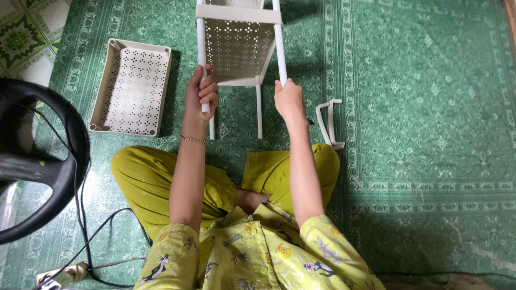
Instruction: The person sits on the floor and disassembles a white plastic shelving unit. They remove the bottom shelf tray, then detach the vertical support poles and corner connectors one by one, placing the parts on the floor.
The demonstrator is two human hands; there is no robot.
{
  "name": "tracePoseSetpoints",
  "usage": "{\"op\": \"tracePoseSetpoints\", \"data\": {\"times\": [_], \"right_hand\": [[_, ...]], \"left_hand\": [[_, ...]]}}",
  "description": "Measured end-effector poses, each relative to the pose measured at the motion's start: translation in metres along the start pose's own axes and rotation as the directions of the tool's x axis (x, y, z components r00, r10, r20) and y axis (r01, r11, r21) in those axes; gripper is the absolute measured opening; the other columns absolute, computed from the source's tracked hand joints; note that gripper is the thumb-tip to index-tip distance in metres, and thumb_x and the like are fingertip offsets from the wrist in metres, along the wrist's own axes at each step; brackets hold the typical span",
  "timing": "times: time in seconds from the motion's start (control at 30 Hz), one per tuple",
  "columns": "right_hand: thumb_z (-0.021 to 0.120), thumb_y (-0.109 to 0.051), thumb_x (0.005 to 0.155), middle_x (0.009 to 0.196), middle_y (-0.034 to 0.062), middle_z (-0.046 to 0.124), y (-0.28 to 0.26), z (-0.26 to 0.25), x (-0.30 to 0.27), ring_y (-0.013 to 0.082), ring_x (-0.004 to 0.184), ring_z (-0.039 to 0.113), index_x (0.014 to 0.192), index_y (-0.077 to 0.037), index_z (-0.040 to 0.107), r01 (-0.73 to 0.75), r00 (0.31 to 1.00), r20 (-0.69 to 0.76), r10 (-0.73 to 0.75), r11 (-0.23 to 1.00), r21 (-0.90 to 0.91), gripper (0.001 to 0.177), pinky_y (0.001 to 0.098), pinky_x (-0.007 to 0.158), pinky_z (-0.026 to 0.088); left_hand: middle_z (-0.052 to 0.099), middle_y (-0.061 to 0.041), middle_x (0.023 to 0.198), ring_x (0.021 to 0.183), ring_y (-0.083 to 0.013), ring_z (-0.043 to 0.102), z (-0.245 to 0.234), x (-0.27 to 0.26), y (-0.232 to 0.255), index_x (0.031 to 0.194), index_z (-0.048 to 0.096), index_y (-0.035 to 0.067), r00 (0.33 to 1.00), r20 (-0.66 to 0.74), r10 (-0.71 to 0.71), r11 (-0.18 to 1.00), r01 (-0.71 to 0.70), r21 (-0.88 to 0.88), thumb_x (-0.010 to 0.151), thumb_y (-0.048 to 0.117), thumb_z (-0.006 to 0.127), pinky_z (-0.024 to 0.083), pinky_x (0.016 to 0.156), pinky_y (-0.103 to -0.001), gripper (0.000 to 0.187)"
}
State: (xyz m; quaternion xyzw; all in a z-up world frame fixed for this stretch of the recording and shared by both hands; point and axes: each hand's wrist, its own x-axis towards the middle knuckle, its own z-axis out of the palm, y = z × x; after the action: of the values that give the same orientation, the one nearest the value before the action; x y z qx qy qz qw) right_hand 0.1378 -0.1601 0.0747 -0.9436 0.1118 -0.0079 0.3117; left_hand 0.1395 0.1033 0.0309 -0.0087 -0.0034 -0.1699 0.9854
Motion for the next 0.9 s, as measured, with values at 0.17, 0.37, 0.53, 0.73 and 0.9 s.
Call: {"op": "tracePoseSetpoints", "data": {"times": [0.17,0.37,0.53,0.73,0.9], "right_hand": [[0.06,-0.021,0.104,0.053,-0.0009,0.04,0.009,-0.014,-0.005,0.0121,0.035,0.037,0.094,-0.006,0.052,-0.229,0.952,0.307,-0.024,0.609,0.759,0.02,0.0337,0.033,0.032],[0.06,-0.021,0.106,0.045,-0.0046,0.034,0.032,0.002,0.003,0.0086,0.032,0.029,0.083,-0.01,0.049,-0.461,0.849,0.46,-0.262,0.061,0.885,0.028,0.0277,0.035,0.028],[0.056,-0.025,0.111,0.046,-0.0065,0.033,0.041,0.028,-0.002,0.0069,0.031,0.029,0.082,-0.011,0.049,-0.555,0.787,0.431,-0.44,-0.202,0.807,0.033,0.025,0.033,0.027],[0.06,-0.028,0.106,0.062,0.0102,0.059,0.04,0.03,-0.016,0.0279,0.051,0.06,0.094,-0.005,0.057,0.058,0.998,-0.018,-0.056,0.894,0.443,0.026,0.0377,0.042,0.047],[0.061,-0.033,0.1,0.082,0.0242,0.072,0.063,0.05,-0.06,0.0469,0.077,0.071,0.106,-0.003,0.063,0.056,0.996,-0.062,-0.063,0.993,-0.103,0.03,0.0558,0.064,0.056]], "left_hand": [[0.036,0.003,0.068,0.05,-0.0035,0.034,-0.004,0.0,-0.006,0.117,0.062,0.001,0.999,0.051,0.0,1.0,-0.001,0.02,0.113,0.028,0.049,0.033,0.037,-0.018,0.03],[0.036,0.003,0.069,0.051,-0.003,0.034,-0.008,0.0,-0.008,0.118,0.062,0.0,0.998,0.025,0.05,0.998,-0.051,0.028,0.113,0.027,0.05,0.032,0.037,-0.017,0.03],[0.036,0.003,0.068,0.049,-0.0029,0.034,-0.003,0.0,-0.002,0.117,0.061,0.0,0.999,0.047,-0.008,0.999,0.01,-0.034,0.113,0.027,0.051,0.032,0.036,-0.017,0.029],[0.037,0.003,0.069,0.05,-0.0029,0.033,-0.002,-0.007,0.0,0.119,0.061,0.0,0.999,0.028,-0.033,0.999,0.034,-0.026,0.113,0.027,0.05,0.031,0.037,-0.017,0.03],[0.038,0.003,0.07,0.052,-0.0032,0.034,-0.005,0.003,-0.011,0.12,0.061,0.002,1.0,0.02,0.013,0.996,-0.015,0.086,0.113,0.028,0.05,0.032,0.038,-0.018,0.029]]}}
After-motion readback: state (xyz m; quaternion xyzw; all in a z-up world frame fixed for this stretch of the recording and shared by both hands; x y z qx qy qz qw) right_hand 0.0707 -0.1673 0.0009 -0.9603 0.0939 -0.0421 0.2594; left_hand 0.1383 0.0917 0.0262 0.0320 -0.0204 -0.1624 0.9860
